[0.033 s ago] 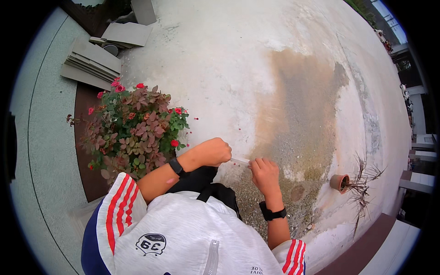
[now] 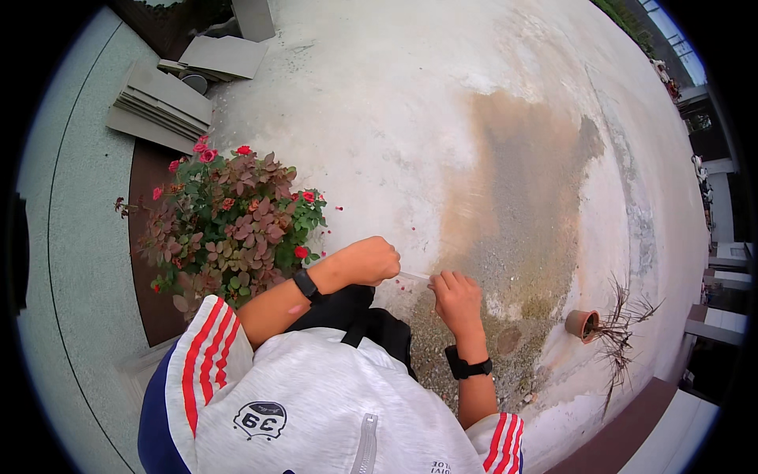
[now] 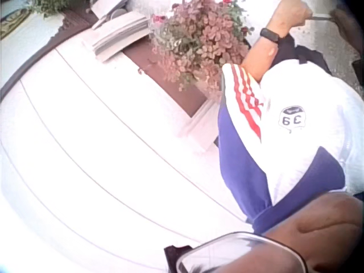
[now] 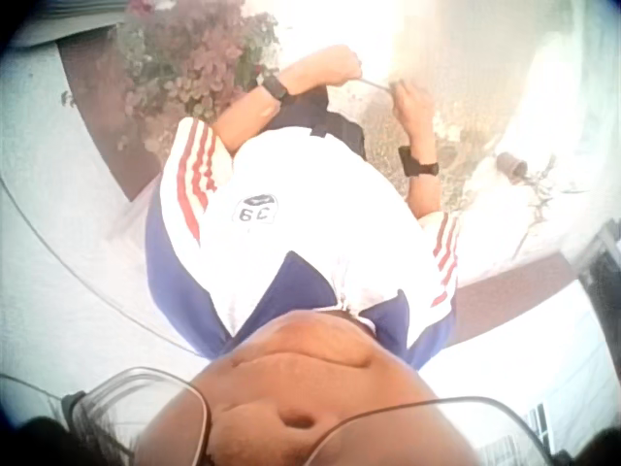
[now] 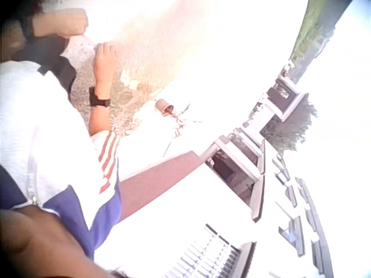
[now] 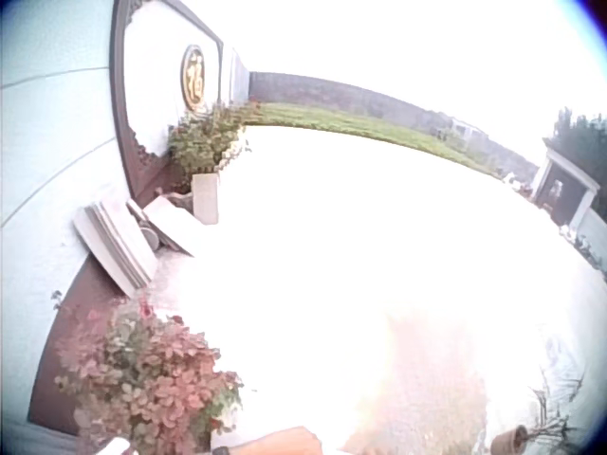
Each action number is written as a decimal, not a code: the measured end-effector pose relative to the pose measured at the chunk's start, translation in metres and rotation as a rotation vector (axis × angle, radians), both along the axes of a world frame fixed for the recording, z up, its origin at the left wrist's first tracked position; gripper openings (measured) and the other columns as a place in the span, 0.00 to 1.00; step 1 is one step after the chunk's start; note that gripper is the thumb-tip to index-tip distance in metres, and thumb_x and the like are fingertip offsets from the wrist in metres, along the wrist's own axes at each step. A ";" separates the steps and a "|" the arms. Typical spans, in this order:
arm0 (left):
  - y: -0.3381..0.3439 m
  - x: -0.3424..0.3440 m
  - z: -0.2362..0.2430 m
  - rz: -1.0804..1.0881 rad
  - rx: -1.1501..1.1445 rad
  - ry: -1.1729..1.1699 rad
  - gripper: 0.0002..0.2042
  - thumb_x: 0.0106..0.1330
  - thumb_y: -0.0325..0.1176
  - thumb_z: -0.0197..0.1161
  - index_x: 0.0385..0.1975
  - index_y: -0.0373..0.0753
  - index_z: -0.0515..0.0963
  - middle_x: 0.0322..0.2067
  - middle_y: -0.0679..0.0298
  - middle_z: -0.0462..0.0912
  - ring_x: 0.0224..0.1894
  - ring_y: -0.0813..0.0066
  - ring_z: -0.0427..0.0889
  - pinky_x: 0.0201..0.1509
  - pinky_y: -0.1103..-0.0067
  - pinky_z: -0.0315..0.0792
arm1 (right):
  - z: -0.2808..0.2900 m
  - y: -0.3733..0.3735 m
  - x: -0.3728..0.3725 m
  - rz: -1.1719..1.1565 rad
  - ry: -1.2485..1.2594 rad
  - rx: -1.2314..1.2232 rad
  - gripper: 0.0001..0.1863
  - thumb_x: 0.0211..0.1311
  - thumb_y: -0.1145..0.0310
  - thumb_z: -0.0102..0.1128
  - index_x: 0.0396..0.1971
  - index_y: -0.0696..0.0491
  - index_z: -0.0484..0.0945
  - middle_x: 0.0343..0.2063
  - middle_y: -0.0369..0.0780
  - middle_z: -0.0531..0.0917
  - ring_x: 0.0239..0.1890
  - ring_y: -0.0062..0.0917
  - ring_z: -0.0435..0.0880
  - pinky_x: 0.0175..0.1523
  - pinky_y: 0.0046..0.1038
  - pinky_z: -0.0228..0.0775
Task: The person sorts and stacks tiles on a outdoor patio by hand, picking them up from several stacks and rearranging them.
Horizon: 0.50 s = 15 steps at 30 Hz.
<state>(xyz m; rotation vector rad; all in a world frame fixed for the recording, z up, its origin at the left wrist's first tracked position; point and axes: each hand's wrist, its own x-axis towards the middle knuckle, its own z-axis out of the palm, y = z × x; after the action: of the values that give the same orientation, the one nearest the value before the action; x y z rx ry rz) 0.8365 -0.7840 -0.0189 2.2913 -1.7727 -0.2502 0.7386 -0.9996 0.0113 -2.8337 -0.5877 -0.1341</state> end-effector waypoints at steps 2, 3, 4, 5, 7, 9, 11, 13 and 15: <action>0.003 0.061 0.004 0.063 0.063 0.014 0.03 0.44 0.27 0.61 0.13 0.38 0.78 0.19 0.58 0.79 0.26 0.59 0.82 0.29 0.69 0.74 | 0.000 0.000 0.069 0.029 -0.034 -0.025 0.06 0.51 0.67 0.63 0.28 0.50 0.76 0.23 0.35 0.73 0.28 0.29 0.76 0.30 0.32 0.65; 0.006 0.084 0.009 0.083 0.075 0.025 0.03 0.43 0.27 0.61 0.13 0.38 0.78 0.19 0.58 0.79 0.26 0.59 0.82 0.29 0.69 0.74 | 0.003 0.002 0.097 0.053 -0.038 -0.023 0.06 0.50 0.67 0.64 0.28 0.50 0.76 0.23 0.35 0.73 0.28 0.29 0.76 0.30 0.31 0.65; 0.008 0.107 0.013 0.107 0.086 0.036 0.03 0.43 0.27 0.61 0.13 0.38 0.78 0.18 0.58 0.79 0.26 0.58 0.82 0.29 0.68 0.74 | 0.006 0.002 0.125 0.081 -0.042 -0.020 0.07 0.50 0.67 0.64 0.28 0.50 0.76 0.23 0.35 0.73 0.27 0.29 0.76 0.29 0.31 0.64; 0.011 0.130 0.015 0.129 0.116 0.042 0.03 0.43 0.27 0.62 0.13 0.38 0.78 0.19 0.58 0.79 0.25 0.58 0.81 0.28 0.68 0.74 | 0.010 0.003 0.153 0.100 -0.042 -0.005 0.07 0.50 0.67 0.64 0.28 0.50 0.76 0.23 0.34 0.73 0.27 0.28 0.76 0.29 0.31 0.64; 0.018 0.177 0.027 0.197 0.093 0.043 0.02 0.43 0.27 0.62 0.13 0.38 0.78 0.19 0.58 0.79 0.25 0.58 0.81 0.28 0.68 0.74 | 0.009 0.005 0.208 0.155 -0.052 0.041 0.07 0.50 0.67 0.64 0.27 0.50 0.76 0.23 0.34 0.73 0.27 0.28 0.76 0.29 0.31 0.63; 0.026 0.227 0.035 0.265 0.072 -0.011 0.02 0.43 0.28 0.62 0.13 0.38 0.78 0.18 0.58 0.79 0.25 0.58 0.81 0.28 0.68 0.74 | 0.013 0.009 0.267 0.191 -0.063 0.078 0.06 0.50 0.68 0.64 0.26 0.50 0.76 0.22 0.34 0.73 0.26 0.28 0.75 0.28 0.31 0.63; 0.035 0.279 0.038 0.316 0.071 -0.038 0.02 0.42 0.27 0.62 0.13 0.38 0.78 0.18 0.58 0.79 0.25 0.58 0.81 0.28 0.68 0.74 | 0.010 0.016 0.338 0.246 -0.089 0.102 0.06 0.50 0.68 0.65 0.26 0.50 0.76 0.21 0.34 0.72 0.26 0.27 0.75 0.28 0.31 0.63; 0.055 0.320 0.040 0.412 0.066 -0.053 0.02 0.42 0.27 0.62 0.12 0.38 0.78 0.18 0.58 0.79 0.25 0.58 0.82 0.28 0.68 0.74 | 0.000 0.030 0.398 0.326 -0.102 0.127 0.06 0.49 0.68 0.65 0.25 0.50 0.76 0.21 0.34 0.72 0.25 0.27 0.75 0.28 0.30 0.63; 0.074 0.352 0.035 0.527 0.100 -0.047 0.02 0.42 0.27 0.62 0.12 0.38 0.78 0.18 0.58 0.79 0.25 0.58 0.81 0.28 0.68 0.74 | 0.000 0.050 0.458 0.460 -0.091 0.156 0.06 0.49 0.68 0.65 0.25 0.50 0.76 0.21 0.33 0.72 0.24 0.27 0.75 0.27 0.30 0.63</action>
<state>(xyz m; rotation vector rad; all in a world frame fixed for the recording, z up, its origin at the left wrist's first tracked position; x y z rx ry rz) 1.1887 -0.7095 0.0165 2.7475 -1.1312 -0.1896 1.1964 -0.9492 0.0117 -2.4787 -1.1722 -0.2136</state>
